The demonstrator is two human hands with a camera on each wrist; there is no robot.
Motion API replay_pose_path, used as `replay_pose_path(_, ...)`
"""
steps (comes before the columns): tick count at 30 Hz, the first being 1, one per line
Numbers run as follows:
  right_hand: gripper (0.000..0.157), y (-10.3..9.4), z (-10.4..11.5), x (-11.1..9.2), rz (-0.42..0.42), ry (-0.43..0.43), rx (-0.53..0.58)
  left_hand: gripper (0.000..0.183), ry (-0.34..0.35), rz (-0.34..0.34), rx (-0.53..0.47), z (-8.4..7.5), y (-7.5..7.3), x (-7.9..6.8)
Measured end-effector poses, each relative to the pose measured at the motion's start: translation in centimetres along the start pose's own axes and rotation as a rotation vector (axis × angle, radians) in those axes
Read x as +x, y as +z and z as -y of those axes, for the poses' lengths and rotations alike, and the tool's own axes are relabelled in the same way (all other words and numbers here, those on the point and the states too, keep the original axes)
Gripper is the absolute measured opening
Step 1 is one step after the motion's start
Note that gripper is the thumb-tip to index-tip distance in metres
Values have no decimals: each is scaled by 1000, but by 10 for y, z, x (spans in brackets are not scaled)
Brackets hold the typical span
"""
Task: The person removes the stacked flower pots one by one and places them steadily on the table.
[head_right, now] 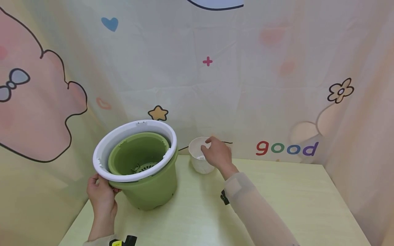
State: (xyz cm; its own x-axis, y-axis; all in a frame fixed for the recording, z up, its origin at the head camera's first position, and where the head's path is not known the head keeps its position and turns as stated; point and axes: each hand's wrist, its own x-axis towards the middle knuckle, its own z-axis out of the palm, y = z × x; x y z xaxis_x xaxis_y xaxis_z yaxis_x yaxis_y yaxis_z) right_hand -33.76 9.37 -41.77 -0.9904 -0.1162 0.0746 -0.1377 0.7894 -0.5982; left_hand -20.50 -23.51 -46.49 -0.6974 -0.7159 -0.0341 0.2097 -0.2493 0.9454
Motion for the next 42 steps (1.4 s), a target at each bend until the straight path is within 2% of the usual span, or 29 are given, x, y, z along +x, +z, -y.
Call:
replay_pose_path(18,41,-8,42,-4,0,-81,72,22,0,8,-3,0,0,-1)
replay_pose_path(27,39,-12,66,-7,19,-109,156,23,3,2,-2,0,-1,0)
replay_pose_path(42,33,-12,104,-5,-22,-238,174,23,2,3,-12,0,0,1)
